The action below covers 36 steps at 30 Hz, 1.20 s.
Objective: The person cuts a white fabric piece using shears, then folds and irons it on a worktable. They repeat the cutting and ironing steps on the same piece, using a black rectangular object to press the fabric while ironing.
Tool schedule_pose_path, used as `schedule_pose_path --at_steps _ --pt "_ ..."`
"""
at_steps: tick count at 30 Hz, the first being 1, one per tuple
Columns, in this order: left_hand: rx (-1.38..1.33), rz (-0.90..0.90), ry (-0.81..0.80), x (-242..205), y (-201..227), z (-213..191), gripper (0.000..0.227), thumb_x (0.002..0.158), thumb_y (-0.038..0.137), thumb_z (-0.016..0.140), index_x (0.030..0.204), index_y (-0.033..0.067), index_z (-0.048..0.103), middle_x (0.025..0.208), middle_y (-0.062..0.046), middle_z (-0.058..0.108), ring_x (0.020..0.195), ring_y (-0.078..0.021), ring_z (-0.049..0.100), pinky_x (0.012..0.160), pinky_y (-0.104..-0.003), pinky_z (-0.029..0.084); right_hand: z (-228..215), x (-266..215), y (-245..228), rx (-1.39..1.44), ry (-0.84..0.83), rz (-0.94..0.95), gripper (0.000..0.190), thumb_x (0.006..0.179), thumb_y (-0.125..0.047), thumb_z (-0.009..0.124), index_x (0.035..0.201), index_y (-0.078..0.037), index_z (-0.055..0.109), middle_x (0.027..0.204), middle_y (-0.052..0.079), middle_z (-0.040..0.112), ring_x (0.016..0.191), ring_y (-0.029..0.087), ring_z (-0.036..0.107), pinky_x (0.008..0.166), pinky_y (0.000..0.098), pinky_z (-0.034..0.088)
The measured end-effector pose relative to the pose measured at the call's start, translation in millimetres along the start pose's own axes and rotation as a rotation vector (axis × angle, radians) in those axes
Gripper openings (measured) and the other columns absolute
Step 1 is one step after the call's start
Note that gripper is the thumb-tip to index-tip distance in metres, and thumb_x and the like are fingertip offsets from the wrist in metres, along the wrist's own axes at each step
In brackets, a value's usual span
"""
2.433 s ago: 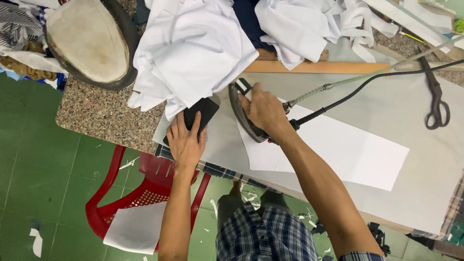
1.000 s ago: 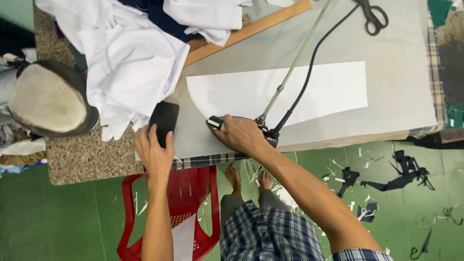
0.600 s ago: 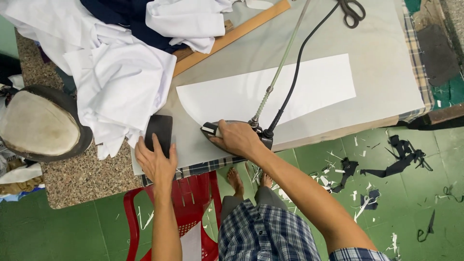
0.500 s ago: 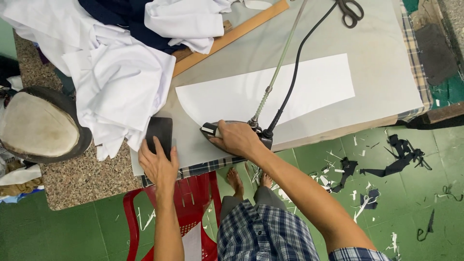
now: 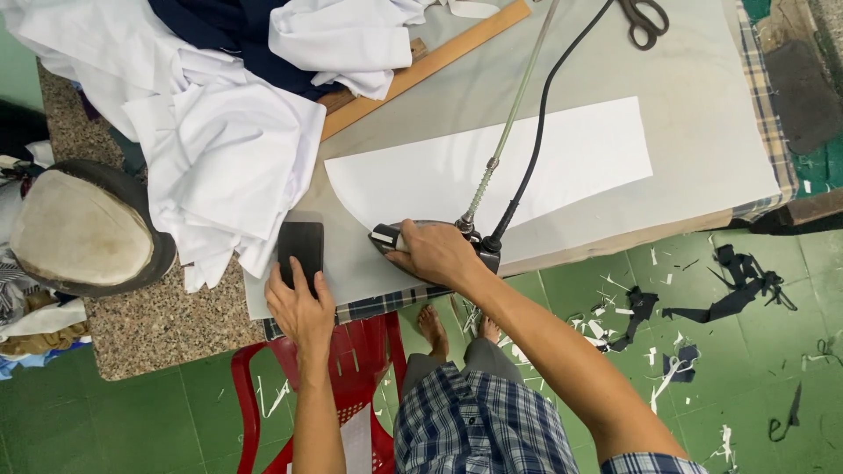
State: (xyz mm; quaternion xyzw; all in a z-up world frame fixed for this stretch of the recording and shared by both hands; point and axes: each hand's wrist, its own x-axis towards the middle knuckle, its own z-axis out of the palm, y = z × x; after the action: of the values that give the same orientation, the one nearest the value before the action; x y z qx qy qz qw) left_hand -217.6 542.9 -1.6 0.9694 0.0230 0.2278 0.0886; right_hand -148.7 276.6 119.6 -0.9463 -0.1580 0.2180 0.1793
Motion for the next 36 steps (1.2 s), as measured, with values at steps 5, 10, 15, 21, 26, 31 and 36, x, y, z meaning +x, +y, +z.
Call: schedule_pose_path --at_steps 5,10,15,21,26,31,36 --pt "0.014 -0.015 -0.002 3.2 5.1 -5.5 0.046 0.103 0.037 0.060 0.139 0.0081 0.065 0.137 -0.019 0.054 0.124 -0.0373 0.052 0.088 -0.046 0.047 -2.6 -2.4 -1.5 0.010 0.009 -0.012 0.051 0.098 -0.053 0.055 0.103 -0.002 0.057 0.078 0.025 0.071 0.077 0.042 0.075 0.068 0.0496 0.059" --pt "0.017 -0.036 0.002 5.6 9.3 -9.2 0.045 0.104 0.037 0.061 0.138 0.0087 0.066 0.138 -0.019 0.055 0.123 -0.0361 0.053 0.088 -0.045 0.047 -4.8 -1.5 -2.4 -0.006 0.014 -0.019 0.050 0.098 -0.053 0.056 0.102 -0.003 0.058 0.076 0.024 0.070 0.075 0.041 0.075 0.066 0.0483 0.059" --pt "0.041 -0.041 -0.001 5.7 10.7 -11.6 0.046 0.102 0.038 0.064 0.139 0.0098 0.066 0.138 -0.019 0.056 0.120 -0.0354 0.055 0.087 -0.044 0.047 -8.5 -1.7 -3.7 -0.013 -0.030 -0.021 0.049 0.100 -0.051 0.053 0.105 -0.002 0.056 0.079 0.024 0.071 0.075 0.042 0.075 0.066 0.0493 0.060" --pt "0.050 -0.080 -0.039 3.8 9.4 -7.2 0.054 0.096 0.043 0.071 0.141 0.0127 0.066 0.139 -0.021 0.055 0.120 -0.0363 0.054 0.091 -0.045 0.046 -1.9 -1.5 -1.2 -0.061 0.007 -0.055 0.047 0.100 -0.048 0.055 0.104 -0.001 0.056 0.076 0.024 0.068 0.071 0.043 0.074 0.063 0.0501 0.059" --pt "0.044 -0.059 -0.007 1.9 8.1 -3.9 0.057 0.092 0.037 0.078 0.141 0.0105 0.066 0.134 -0.023 0.056 0.116 -0.0379 0.055 0.093 -0.047 0.046 6.4 -2.3 -0.4 -0.192 0.063 -0.128 0.039 0.100 -0.045 0.055 0.100 -0.006 0.055 0.070 0.016 0.068 0.064 0.032 0.074 0.058 0.0384 0.058" --pt "-0.041 -0.096 0.035 1.3 38.2 -5.4 0.055 0.089 0.028 0.083 0.137 0.0041 0.070 0.124 -0.027 0.059 0.108 -0.0416 0.057 0.093 -0.048 0.047 4.4 3.4 36.0 -0.185 0.072 -0.333 0.037 0.099 -0.039 0.056 0.101 -0.002 0.056 0.067 0.019 0.067 0.060 0.033 0.073 0.056 0.0412 0.058" --pt "-0.240 -0.247 -0.080 13.5 159.5 -5.0 0.056 0.091 0.022 0.082 0.140 0.0019 0.065 0.128 -0.027 0.058 0.116 -0.0399 0.056 0.099 -0.048 0.046 -31.2 -3.9 110.5 -0.161 -0.042 -0.516 0.045 0.100 -0.043 0.051 0.109 0.001 0.056 0.072 0.022 0.069 0.062 0.034 0.073 0.057 0.0443 0.058"
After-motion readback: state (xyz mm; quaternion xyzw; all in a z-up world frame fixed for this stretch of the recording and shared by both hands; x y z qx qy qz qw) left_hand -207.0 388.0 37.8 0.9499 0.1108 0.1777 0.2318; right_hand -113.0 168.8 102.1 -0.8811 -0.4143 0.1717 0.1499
